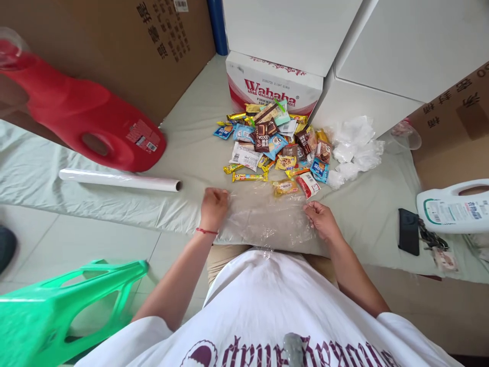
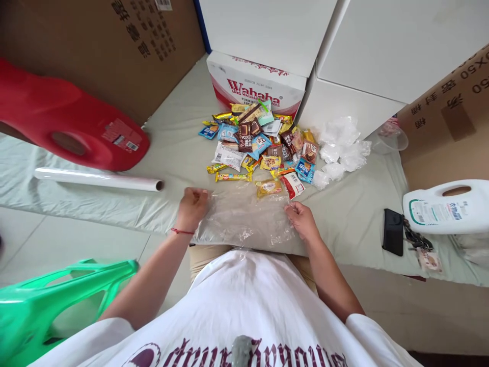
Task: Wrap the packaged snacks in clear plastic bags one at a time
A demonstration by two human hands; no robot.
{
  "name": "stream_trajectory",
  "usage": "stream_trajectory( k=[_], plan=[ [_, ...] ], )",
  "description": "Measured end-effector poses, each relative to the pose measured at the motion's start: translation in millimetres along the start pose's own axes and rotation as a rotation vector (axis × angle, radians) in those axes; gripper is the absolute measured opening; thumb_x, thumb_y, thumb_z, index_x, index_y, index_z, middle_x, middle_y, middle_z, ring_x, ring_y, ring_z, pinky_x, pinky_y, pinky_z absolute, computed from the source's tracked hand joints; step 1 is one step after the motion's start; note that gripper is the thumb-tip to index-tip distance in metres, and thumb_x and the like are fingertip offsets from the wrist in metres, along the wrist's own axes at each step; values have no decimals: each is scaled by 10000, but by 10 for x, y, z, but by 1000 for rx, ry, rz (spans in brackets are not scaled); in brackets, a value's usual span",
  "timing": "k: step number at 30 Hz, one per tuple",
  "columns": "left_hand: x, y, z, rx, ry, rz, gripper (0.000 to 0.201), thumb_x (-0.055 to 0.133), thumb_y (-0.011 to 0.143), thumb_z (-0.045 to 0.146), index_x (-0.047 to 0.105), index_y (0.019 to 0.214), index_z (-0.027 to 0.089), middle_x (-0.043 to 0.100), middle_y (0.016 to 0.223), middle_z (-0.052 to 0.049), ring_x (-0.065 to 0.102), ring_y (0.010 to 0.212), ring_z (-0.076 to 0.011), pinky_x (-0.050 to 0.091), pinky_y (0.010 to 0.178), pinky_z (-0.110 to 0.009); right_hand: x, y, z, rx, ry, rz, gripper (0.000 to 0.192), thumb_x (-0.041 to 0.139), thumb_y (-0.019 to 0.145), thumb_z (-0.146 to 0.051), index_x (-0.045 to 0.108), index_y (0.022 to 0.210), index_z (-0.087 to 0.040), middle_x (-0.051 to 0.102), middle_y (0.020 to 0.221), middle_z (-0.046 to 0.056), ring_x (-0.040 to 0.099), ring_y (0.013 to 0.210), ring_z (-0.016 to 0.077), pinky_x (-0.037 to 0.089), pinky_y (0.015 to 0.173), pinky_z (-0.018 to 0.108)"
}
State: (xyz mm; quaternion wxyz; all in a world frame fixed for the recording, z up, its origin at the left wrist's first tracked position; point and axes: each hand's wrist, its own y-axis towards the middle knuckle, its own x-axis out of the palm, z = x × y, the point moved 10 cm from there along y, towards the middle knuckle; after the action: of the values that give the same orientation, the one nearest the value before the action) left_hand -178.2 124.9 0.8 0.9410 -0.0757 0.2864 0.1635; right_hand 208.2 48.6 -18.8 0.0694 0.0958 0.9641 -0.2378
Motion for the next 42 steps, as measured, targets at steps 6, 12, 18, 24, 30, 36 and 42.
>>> stream_trajectory(
  k=[6, 12, 18, 24, 30, 36, 42],
  plan=[
    [91, -841, 1114, 927, 150, 3, 270, 494, 917, 165, 629, 1146, 216, 678, 1124, -119, 618, 1128, -252, 487, 995, -436, 77, 22, -98, -127, -230, -104, 372, 703, 764, -569, 615, 776, -208, 492, 621, -54, 387, 545, 108, 312, 504, 243],
    [1211, -1065, 852, 1018, 447, -606, 339, 489, 968, 192, 673, 1253, 187, 641, 1385, -157, 541, 1338, -288, 404, 1134, -512, -544, 311, -187, -162, -433, -55, 391, 694, 736, -557, 713, 871, -191, 684, 767, 11, 549, 670, 159, 427, 634, 274],
    [874, -1016, 647, 776, 217, -518, 354, 425, 1042, 371, 633, 1280, 210, 706, 1170, -107, 653, 1117, -244, 522, 948, -399, -1013, 650, -573, -269, -638, 339, 426, 569, 859, -557, 739, 988, -188, 739, 944, 85, 639, 817, 225, 478, 769, 333],
    [900, -858, 559, 386, 447, -486, 615, 453, 1013, 468, 371, 1553, 186, 645, 1301, -152, 710, 977, -249, 519, 753, -322, -449, 958, -434, -166, -779, 189, 423, 721, 785, -514, 747, 1035, -174, 748, 961, 118, 664, 845, 270, 481, 753, 348],
    [1040, -767, 443, 244, 584, -606, 543, 335, 1051, 515, 527, 1443, 192, 722, 1230, -156, 708, 1076, -284, 493, 803, -322, -953, 510, -433, -264, -371, 373, 448, 779, 708, -531, 730, 993, -189, 724, 924, 63, 628, 819, 226, 516, 768, 342],
    [1068, -673, 502, 259, 505, -696, 521, 227, 1077, 438, 588, 1354, 184, 780, 982, -131, 737, 977, -284, 486, 792, -329, -823, -292, -552, -364, -80, 38, 487, 796, 759, -569, 707, 1124, -259, 706, 1176, 77, 663, 1045, 264, 533, 922, 396],
    [1135, -631, 672, 338, 703, -763, 512, 234, 1063, 385, 685, 1148, 157, 769, 973, -178, 736, 937, -324, 497, 748, -372, 108, -286, -347, -401, -553, -331, 370, 759, 838, -524, 751, 1076, -240, 655, 1306, 118, 584, 1219, 302, 475, 1038, 465]
  ],
)
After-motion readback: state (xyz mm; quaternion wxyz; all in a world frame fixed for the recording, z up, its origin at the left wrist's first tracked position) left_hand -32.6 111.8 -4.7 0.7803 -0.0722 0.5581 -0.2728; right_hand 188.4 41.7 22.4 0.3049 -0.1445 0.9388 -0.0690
